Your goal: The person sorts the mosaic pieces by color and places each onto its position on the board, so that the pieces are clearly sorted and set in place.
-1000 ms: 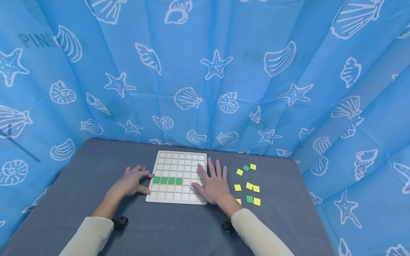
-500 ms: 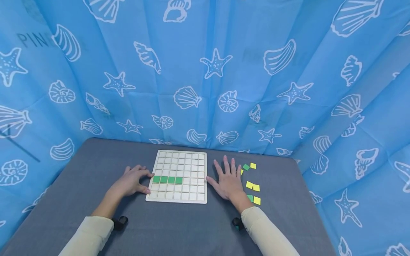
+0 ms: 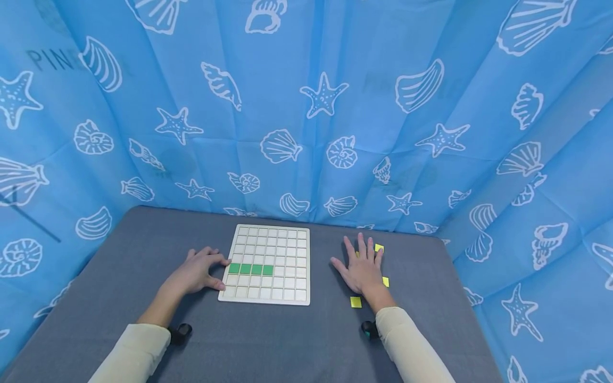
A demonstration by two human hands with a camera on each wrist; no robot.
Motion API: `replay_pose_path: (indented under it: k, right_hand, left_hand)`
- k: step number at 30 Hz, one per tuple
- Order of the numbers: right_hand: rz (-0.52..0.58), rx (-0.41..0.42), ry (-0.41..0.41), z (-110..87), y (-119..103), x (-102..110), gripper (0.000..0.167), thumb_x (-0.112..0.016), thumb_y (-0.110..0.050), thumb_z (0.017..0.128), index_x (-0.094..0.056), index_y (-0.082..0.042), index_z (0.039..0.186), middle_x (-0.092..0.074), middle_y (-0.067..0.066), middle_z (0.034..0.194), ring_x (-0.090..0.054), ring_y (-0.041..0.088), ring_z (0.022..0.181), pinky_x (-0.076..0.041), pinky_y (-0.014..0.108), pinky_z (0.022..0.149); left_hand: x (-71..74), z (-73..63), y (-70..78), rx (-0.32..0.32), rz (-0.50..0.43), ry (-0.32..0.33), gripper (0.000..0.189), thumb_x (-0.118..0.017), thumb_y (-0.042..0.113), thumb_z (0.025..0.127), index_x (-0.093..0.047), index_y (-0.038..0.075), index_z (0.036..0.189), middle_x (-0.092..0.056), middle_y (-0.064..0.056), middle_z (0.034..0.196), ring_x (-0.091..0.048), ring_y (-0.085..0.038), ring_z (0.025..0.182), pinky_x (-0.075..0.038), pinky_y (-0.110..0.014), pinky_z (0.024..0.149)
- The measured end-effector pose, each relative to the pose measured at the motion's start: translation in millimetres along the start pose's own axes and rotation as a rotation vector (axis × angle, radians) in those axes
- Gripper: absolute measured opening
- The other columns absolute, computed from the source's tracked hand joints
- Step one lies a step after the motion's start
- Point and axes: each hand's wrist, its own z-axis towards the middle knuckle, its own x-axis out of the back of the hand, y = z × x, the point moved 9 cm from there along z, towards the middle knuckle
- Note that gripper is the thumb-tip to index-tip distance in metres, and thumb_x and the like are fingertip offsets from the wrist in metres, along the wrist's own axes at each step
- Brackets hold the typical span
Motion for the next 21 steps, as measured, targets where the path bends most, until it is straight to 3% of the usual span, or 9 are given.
replay_pose_path:
  k: [5,11,21]
  right_hand:
    - [0.056,-0.002,-0.002,0.3,19.2,5.2,0.085,-0.041,-0.067,0.101,-0.022,-0.012,0.163,-0.007,0.029,0.169,0.000,0.055,0.154,0.004,0.077,0.117]
    - [0.090,-0.006,-0.004,0.8,33.0,13.5,0.079,-0.042,-0.058,0.105,-0.021,-0.008,0.162,-0.008,0.031,0.167,-0.002,0.055,0.153,-0.002,0.074,0.119]
    - [0.082,-0.094,-0.014,-0.1,54.6,18.6,0.068,-0.045,-0.046,0.107,-0.028,-0.008,0.160,-0.009,0.030,0.165,-0.006,0.056,0.150,-0.014,0.074,0.116]
  left_hand:
    - [0.5,0.3,-0.8,-0.001,-0.008,0.005,0.065,-0.090,0.041,0.072,-0.068,0.025,0.132,-0.046,-0.018,0.155,-0.040,-0.045,0.133,-0.045,-0.064,0.100]
    - [0.7,0.1,-1.7,0.009,-0.007,0.001,0.065,-0.090,0.040,0.072,-0.068,0.025,0.131,-0.046,-0.018,0.155,-0.041,-0.045,0.131,-0.046,-0.063,0.099]
    - [0.1,-0.2,-0.5,0.007,-0.006,-0.002,0.064,-0.090,0.040,0.073,-0.068,0.026,0.131,-0.047,-0.017,0.155,-0.040,-0.045,0.133,-0.045,-0.064,0.099]
